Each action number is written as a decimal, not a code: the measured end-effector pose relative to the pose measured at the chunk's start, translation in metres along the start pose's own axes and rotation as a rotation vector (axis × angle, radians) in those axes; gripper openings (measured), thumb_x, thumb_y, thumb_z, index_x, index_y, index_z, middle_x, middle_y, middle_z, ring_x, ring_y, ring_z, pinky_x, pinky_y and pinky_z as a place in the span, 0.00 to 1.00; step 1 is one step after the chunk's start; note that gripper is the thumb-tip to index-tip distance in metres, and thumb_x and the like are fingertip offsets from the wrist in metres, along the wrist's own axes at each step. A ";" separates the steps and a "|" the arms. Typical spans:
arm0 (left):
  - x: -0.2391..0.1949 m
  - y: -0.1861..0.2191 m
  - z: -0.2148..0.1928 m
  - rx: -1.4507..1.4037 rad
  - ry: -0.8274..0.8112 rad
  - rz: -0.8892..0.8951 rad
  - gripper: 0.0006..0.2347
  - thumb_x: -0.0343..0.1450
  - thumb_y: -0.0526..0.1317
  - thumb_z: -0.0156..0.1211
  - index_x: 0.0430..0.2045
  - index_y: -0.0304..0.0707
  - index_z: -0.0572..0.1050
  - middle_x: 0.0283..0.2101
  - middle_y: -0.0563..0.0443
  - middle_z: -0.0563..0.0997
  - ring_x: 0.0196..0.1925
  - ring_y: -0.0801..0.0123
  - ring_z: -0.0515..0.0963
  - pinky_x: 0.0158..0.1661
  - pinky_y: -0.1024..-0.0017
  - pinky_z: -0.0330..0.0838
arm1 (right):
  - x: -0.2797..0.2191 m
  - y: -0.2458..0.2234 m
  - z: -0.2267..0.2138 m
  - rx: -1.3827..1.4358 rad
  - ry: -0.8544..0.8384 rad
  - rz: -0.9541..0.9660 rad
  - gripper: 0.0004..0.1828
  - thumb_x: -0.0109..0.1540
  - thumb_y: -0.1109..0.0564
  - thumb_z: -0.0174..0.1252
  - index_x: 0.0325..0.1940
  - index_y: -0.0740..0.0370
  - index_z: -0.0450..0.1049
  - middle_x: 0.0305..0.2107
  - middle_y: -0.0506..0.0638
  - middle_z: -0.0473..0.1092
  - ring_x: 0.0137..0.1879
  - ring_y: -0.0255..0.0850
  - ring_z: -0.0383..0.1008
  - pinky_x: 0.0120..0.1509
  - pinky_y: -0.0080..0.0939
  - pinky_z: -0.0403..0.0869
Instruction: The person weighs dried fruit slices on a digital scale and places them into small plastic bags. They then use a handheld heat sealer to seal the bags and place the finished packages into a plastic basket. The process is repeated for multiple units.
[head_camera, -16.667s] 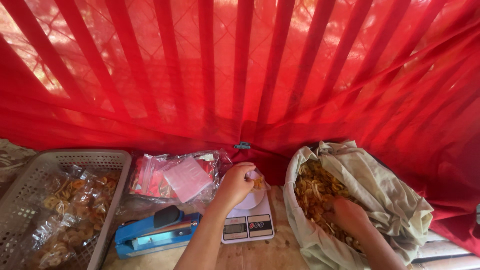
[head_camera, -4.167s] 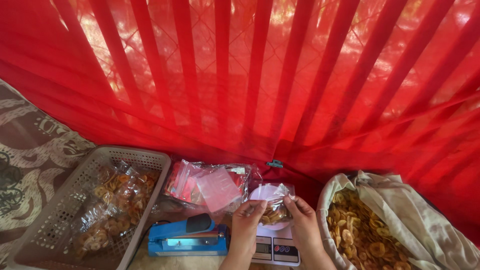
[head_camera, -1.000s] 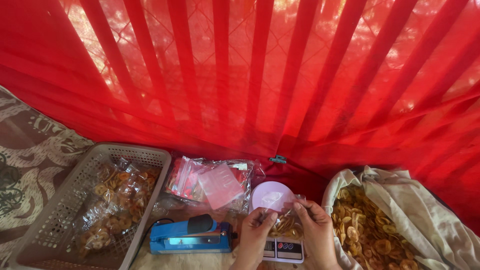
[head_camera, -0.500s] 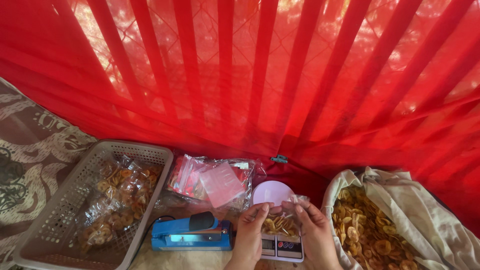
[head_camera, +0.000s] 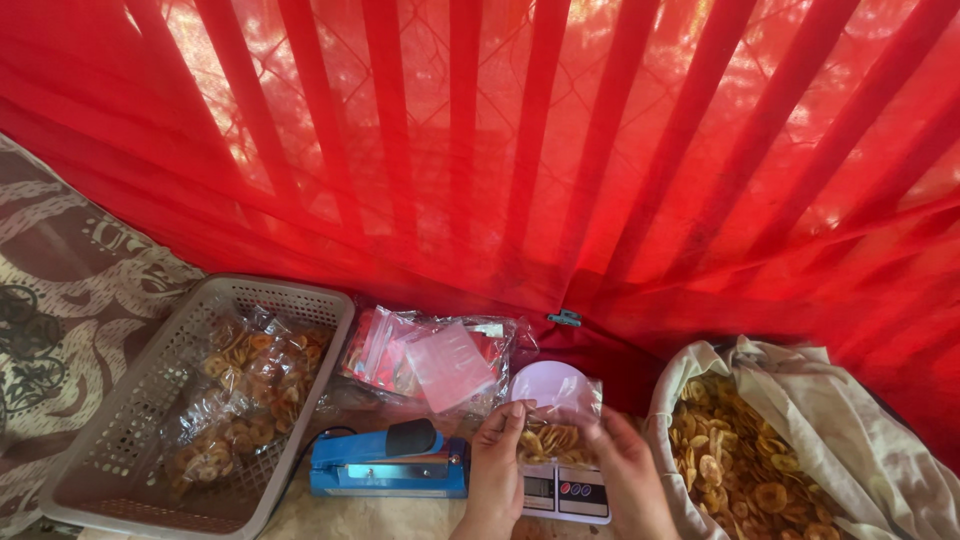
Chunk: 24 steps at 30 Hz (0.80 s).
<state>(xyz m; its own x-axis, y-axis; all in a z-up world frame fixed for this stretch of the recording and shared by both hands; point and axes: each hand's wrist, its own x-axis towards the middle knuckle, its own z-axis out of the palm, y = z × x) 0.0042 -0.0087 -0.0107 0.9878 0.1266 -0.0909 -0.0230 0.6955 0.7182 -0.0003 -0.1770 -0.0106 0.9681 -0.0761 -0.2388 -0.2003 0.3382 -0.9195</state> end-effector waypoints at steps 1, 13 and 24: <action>0.002 0.000 0.001 -0.008 0.003 0.034 0.12 0.72 0.41 0.61 0.37 0.26 0.80 0.39 0.39 0.88 0.42 0.67 0.84 0.52 0.69 0.74 | 0.003 0.012 -0.004 -0.002 -0.025 -0.043 0.16 0.66 0.61 0.55 0.56 0.69 0.77 0.44 0.58 0.80 0.48 0.39 0.79 0.54 0.41 0.76; -0.002 -0.010 -0.006 0.021 -0.025 0.010 0.12 0.74 0.41 0.60 0.40 0.27 0.79 0.41 0.40 0.87 0.41 0.69 0.83 0.50 0.69 0.75 | 0.007 0.025 -0.008 0.103 -0.031 -0.099 0.14 0.63 0.65 0.57 0.53 0.65 0.74 0.41 0.52 0.80 0.45 0.36 0.78 0.50 0.36 0.74; -0.012 0.001 0.001 0.054 -0.019 -0.035 0.13 0.73 0.42 0.58 0.39 0.28 0.79 0.40 0.39 0.89 0.44 0.67 0.85 0.52 0.70 0.73 | 0.002 0.002 0.008 0.086 0.001 -0.114 0.11 0.69 0.61 0.57 0.50 0.71 0.80 0.38 0.52 0.77 0.42 0.36 0.74 0.48 0.38 0.72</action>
<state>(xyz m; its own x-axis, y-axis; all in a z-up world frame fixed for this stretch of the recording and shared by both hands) -0.0075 -0.0101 -0.0087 0.9906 0.0891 -0.1033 0.0190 0.6598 0.7512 0.0029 -0.1689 -0.0106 0.9836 -0.1194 -0.1348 -0.0755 0.4063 -0.9106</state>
